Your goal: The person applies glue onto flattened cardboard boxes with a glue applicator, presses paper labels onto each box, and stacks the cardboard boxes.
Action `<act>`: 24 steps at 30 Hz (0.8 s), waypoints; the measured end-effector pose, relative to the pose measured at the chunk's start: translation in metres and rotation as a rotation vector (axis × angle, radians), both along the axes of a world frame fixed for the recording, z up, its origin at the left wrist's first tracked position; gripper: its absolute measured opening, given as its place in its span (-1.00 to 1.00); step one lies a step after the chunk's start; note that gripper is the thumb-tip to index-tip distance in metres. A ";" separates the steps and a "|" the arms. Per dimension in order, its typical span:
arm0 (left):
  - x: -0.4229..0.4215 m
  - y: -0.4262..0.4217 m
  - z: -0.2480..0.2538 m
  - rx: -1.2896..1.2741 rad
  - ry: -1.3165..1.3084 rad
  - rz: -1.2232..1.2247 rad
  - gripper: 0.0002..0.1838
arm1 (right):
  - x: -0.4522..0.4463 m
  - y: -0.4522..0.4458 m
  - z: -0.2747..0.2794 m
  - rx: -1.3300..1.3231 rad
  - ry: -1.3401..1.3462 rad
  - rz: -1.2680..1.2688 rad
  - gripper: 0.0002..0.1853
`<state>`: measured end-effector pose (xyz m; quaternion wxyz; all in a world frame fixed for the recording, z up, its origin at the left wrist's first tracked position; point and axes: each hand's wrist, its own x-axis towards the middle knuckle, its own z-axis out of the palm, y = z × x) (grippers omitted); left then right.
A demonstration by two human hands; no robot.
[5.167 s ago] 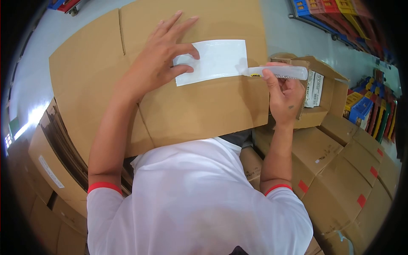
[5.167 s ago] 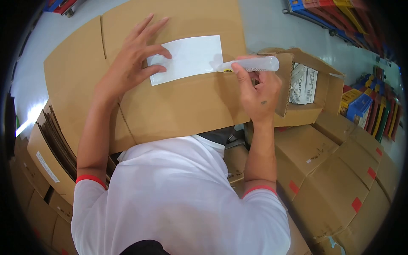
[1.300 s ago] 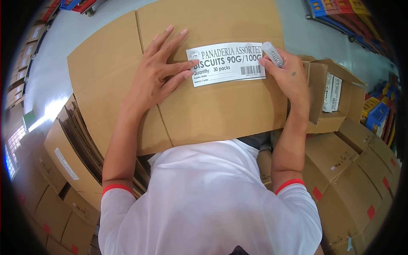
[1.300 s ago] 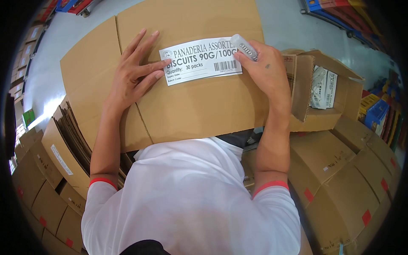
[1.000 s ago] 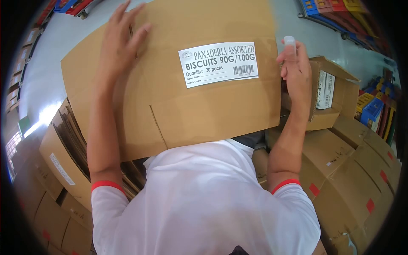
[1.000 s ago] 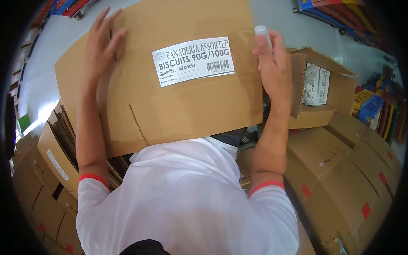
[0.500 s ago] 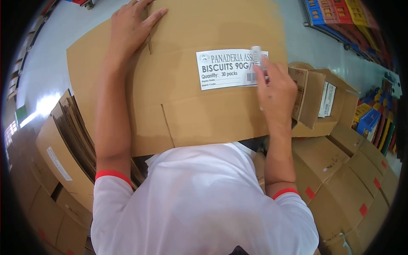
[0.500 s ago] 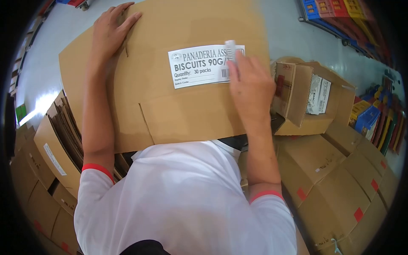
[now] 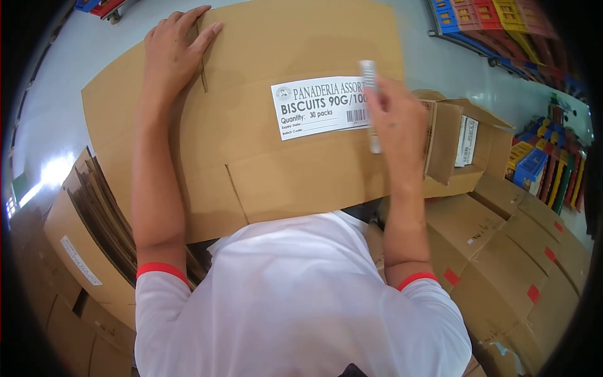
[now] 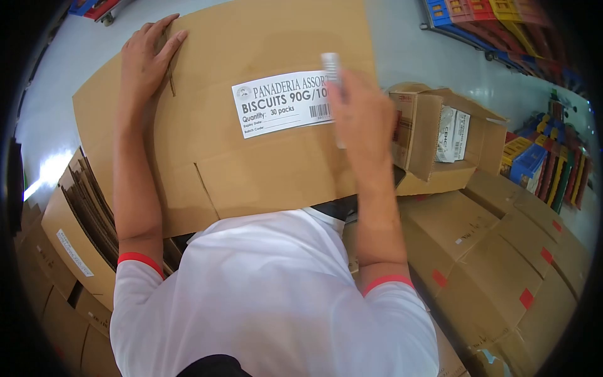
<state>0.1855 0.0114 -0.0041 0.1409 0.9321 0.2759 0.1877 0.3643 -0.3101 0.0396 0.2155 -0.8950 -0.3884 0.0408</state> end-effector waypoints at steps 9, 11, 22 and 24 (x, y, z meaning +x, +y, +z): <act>-0.025 -0.087 0.017 0.185 0.189 -0.354 -0.41 | 0.021 -0.039 -0.018 0.223 0.300 -0.253 -0.67; -0.037 -0.106 0.017 0.112 0.299 -0.457 -0.38 | 0.025 -0.041 -0.031 0.380 0.435 -0.294 -0.67; -0.068 -0.161 0.029 -0.205 0.419 -0.604 -0.14 | 0.030 -0.044 -0.048 0.804 0.535 -0.265 -0.65; -0.039 -0.148 0.022 -0.125 0.366 -0.523 -0.08 | 0.030 -0.045 -0.048 0.809 0.551 -0.259 -0.65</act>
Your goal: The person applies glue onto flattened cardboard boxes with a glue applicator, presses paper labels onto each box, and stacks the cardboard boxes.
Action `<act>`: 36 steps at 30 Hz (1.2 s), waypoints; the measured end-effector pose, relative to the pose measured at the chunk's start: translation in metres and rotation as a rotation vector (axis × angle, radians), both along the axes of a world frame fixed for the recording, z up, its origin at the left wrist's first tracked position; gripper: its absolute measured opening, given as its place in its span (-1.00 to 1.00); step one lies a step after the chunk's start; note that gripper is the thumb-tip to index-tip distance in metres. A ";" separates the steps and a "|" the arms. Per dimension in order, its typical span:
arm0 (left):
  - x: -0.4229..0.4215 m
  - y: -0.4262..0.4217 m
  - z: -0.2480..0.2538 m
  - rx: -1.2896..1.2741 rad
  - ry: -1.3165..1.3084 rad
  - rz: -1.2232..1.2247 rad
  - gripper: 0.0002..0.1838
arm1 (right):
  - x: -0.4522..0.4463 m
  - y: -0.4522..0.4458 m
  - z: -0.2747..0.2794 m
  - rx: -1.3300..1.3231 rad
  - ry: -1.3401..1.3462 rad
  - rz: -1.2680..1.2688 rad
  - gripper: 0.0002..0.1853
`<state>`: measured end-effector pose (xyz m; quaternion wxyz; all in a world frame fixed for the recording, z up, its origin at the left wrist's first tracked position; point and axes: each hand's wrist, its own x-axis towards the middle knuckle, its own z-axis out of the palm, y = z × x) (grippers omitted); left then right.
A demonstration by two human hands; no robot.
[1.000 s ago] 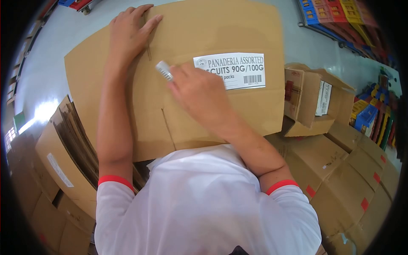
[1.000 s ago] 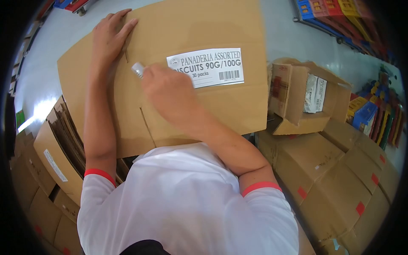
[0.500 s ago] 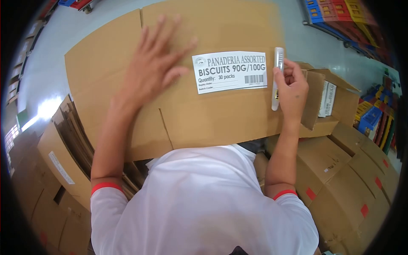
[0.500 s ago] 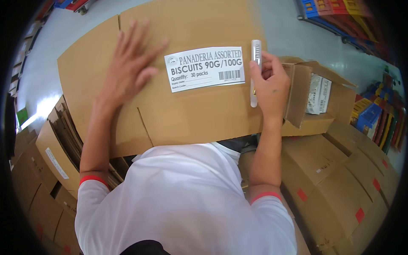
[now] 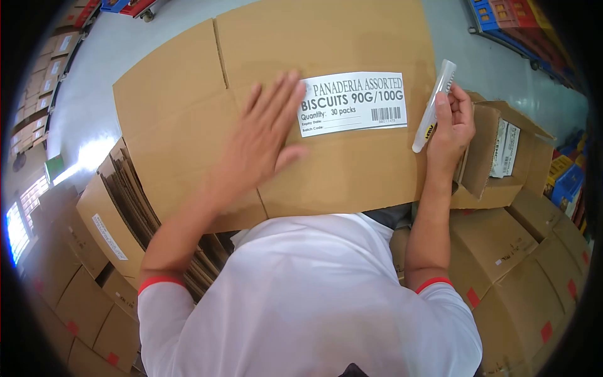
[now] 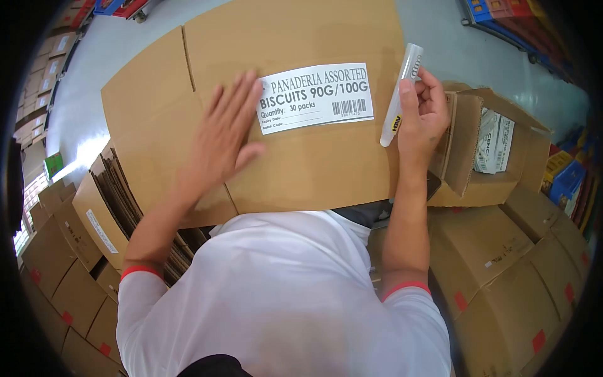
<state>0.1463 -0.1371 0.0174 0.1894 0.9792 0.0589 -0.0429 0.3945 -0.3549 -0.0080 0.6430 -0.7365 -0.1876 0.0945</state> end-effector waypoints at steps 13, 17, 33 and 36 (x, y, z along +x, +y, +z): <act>0.151 -0.083 -0.029 0.145 -0.305 -0.222 -0.01 | 0.009 -0.013 -0.006 0.222 0.167 -0.104 -0.61; 0.121 -0.105 -0.021 0.152 -0.265 -0.318 -0.05 | 0.010 -0.016 -0.003 0.313 0.250 -0.099 -0.62; -0.214 0.108 -0.002 -0.330 -0.347 1.420 -0.33 | 0.008 -0.020 -0.016 0.211 0.050 0.082 -0.57; -0.205 0.104 0.026 -0.580 -0.587 1.560 -0.43 | 0.008 -0.024 -0.013 0.169 0.027 0.052 -0.55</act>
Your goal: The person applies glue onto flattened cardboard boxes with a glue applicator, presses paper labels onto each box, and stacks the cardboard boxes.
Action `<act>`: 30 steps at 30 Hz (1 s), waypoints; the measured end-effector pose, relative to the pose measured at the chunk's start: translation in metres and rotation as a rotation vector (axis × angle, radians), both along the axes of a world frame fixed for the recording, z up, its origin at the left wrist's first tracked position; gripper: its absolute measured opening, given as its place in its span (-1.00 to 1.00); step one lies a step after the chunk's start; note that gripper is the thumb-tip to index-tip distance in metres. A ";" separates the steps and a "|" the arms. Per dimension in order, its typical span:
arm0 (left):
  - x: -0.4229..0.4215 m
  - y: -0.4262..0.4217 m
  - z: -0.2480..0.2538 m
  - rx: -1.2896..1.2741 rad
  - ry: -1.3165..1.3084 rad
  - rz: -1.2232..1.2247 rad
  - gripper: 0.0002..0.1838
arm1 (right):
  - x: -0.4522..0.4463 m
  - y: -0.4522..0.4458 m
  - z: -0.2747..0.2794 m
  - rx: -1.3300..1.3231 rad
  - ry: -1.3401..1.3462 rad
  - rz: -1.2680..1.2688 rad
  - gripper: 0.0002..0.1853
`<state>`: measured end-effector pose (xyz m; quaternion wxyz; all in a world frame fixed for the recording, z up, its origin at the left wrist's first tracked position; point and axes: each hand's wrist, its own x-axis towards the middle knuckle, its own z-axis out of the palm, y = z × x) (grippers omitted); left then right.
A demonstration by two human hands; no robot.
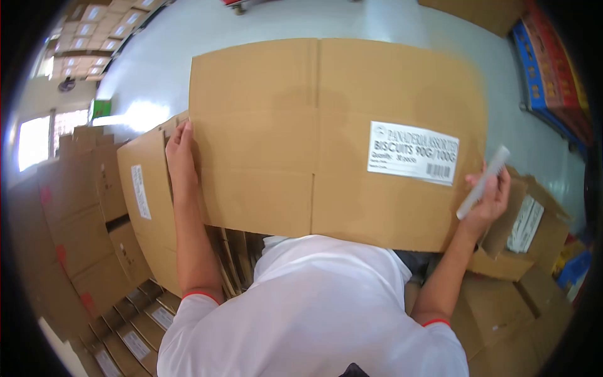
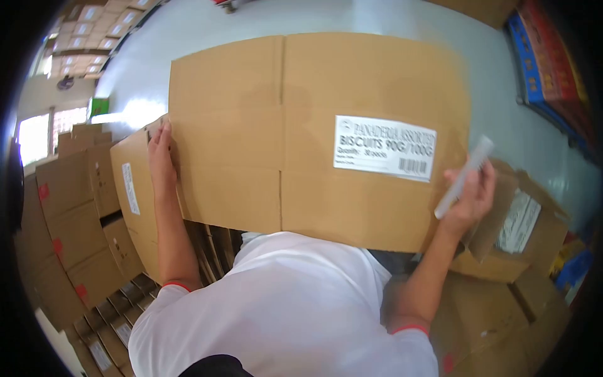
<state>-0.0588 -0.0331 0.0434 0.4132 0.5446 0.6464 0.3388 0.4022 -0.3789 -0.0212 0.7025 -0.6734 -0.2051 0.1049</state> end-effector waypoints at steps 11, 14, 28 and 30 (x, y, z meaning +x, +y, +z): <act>-0.186 0.022 0.124 0.502 0.084 0.224 -0.47 | -0.027 0.083 0.058 0.207 -0.062 0.327 -0.44; -0.274 -0.040 0.127 0.375 0.186 0.543 -0.44 | -0.029 0.099 0.053 0.228 0.056 0.339 -0.43; -0.495 -0.337 -0.003 -0.118 0.197 1.447 -0.27 | -0.032 0.123 0.024 0.121 0.288 0.421 -0.45; -0.516 -0.324 -0.001 -0.222 0.272 1.283 -0.24 | -0.032 0.121 0.023 0.144 0.322 0.433 -0.47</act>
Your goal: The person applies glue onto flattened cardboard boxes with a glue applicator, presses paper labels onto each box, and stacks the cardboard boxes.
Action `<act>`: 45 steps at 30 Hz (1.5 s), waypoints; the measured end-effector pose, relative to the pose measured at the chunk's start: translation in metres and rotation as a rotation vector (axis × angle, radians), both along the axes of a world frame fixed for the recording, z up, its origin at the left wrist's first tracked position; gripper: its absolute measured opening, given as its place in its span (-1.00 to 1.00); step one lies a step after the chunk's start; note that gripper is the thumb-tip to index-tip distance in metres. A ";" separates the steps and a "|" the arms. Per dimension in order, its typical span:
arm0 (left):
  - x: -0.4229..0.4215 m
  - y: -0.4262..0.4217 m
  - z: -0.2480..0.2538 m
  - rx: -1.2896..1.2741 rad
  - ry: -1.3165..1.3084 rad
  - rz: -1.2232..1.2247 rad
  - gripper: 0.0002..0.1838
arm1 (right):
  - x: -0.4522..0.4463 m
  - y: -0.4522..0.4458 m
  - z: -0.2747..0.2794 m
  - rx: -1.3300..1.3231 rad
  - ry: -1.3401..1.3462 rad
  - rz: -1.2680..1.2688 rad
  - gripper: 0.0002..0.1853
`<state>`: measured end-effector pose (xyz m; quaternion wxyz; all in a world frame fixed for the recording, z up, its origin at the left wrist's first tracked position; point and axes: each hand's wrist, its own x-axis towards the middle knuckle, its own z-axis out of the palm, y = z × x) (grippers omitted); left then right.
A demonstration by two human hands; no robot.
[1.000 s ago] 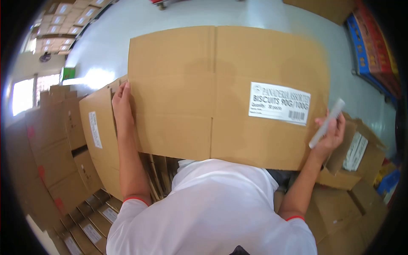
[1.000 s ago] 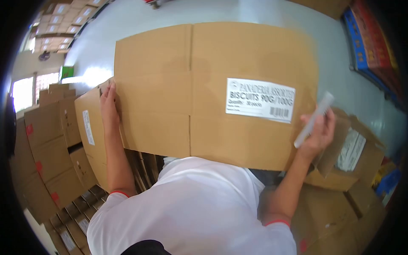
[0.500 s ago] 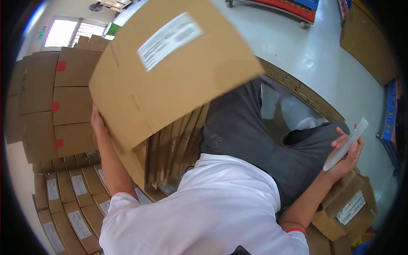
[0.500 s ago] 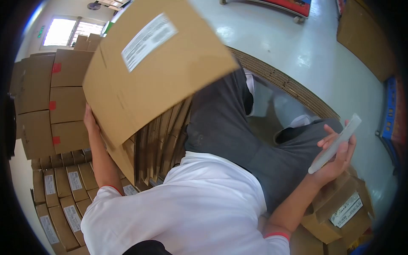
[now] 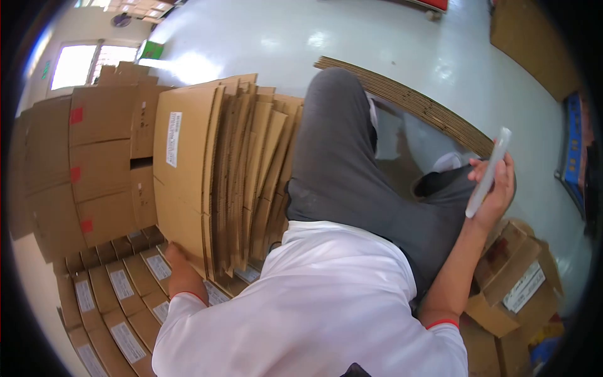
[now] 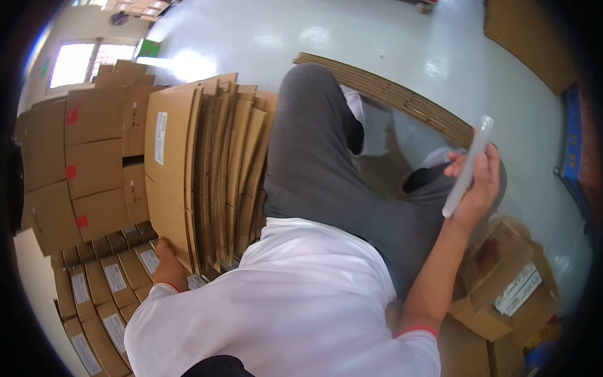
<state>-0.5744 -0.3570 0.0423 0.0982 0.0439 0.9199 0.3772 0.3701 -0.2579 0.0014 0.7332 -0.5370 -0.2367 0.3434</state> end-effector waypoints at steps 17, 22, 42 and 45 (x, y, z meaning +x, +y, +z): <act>0.785 0.306 -0.073 0.254 1.023 -2.521 0.20 | 0.013 -0.006 -0.011 0.060 0.163 -0.043 -0.45; 0.883 0.356 -0.142 -0.359 0.532 -2.741 0.16 | 0.013 -0.016 -0.005 0.053 0.220 -0.069 -0.48; 0.910 0.399 -0.156 0.069 0.799 -2.471 -0.25 | 0.138 0.010 -0.008 0.305 0.177 -0.756 -0.70; 0.909 0.398 -0.155 0.044 0.792 -2.477 -0.24 | 0.209 0.029 -0.037 0.262 0.190 -0.735 -0.64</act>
